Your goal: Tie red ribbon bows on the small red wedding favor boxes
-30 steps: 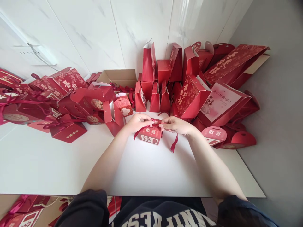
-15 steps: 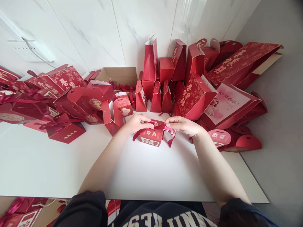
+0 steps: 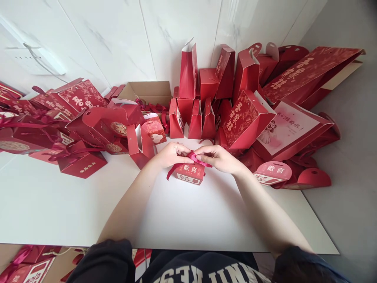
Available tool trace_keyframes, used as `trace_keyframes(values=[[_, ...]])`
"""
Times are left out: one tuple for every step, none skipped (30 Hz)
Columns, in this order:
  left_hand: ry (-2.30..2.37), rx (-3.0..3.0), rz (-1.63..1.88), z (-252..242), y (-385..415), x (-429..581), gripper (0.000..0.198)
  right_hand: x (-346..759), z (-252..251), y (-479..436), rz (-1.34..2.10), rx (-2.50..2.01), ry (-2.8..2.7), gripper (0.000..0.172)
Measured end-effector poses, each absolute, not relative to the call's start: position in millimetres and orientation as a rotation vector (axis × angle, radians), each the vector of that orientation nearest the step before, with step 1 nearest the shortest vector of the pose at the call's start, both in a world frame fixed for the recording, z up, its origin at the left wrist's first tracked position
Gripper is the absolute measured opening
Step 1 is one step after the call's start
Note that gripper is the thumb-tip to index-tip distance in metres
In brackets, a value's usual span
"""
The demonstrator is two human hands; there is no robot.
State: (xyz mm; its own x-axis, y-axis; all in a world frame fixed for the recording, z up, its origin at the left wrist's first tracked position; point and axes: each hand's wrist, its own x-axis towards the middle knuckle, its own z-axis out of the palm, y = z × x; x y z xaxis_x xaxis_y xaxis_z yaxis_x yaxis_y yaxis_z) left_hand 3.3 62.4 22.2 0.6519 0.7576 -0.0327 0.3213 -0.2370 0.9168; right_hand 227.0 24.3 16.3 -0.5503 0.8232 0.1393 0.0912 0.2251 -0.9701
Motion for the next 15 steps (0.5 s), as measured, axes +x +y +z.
trace_keyframes(values=[[0.863,1.816,0.527,22.1,62.7,2.9,0.023,227.5,16.9,24.1,1.377,-0.85,-1.823,0.028],[0.867,1.802,0.529,21.7,63.3,2.5,0.024,228.4,17.1,24.2,1.385,-0.852,-1.814,0.028],[0.871,1.787,0.529,21.1,63.8,2.1,0.026,229.4,16.9,24.6,1.404,-0.853,-1.798,0.028],[0.874,1.773,0.53,20.4,64.2,1.8,0.028,230.4,16.3,25.2,1.429,-0.852,-1.777,0.028],[0.876,1.764,0.53,19.9,64.5,1.8,0.029,231.3,15.3,25.9,1.453,-0.85,-1.753,0.028],[0.878,1.757,0.531,19.7,64.4,1.9,0.03,231.9,14.3,26.5,1.475,-0.852,-1.733,0.028],[0.882,1.752,0.534,19.6,64.1,2.3,0.031,232.3,13.3,27.1,1.489,-0.857,-1.717,0.029],[0.887,1.743,0.537,19.7,63.7,2.8,0.032,232.5,12.6,27.6,1.497,-0.868,-1.703,0.029],[0.896,1.727,0.543,19.9,63.3,3.3,0.032,232.9,12.3,28.0,1.495,-0.881,-1.691,0.03],[0.91,1.706,0.553,19.9,63.0,3.9,0.033,233.5,12.5,28.3,1.491,-0.896,-1.678,0.03],[0.931,1.684,0.572,19.6,63.0,4.4,0.034,234.6,13.1,28.5,1.493,-0.91,-1.659,0.03],[0.959,1.664,0.601,19.1,63.1,4.8,0.036,236.3,14.1,28.9,1.503,-0.92,-1.625,0.029],[0.987,1.645,0.633,18.2,63.6,5.3,0.037,238.7,15.1,29.3,1.524,-0.926,-1.576,0.027],[1.01,1.626,0.669,17.0,64.1,5.8,0.037,241.5,16.2,29.9,1.559,-0.93,-1.516,0.025],[1.023,1.608,0.703,15.9,64.5,6.4,0.038,244.6,17.0,30.7,1.605,-0.928,-1.447,0.021]])
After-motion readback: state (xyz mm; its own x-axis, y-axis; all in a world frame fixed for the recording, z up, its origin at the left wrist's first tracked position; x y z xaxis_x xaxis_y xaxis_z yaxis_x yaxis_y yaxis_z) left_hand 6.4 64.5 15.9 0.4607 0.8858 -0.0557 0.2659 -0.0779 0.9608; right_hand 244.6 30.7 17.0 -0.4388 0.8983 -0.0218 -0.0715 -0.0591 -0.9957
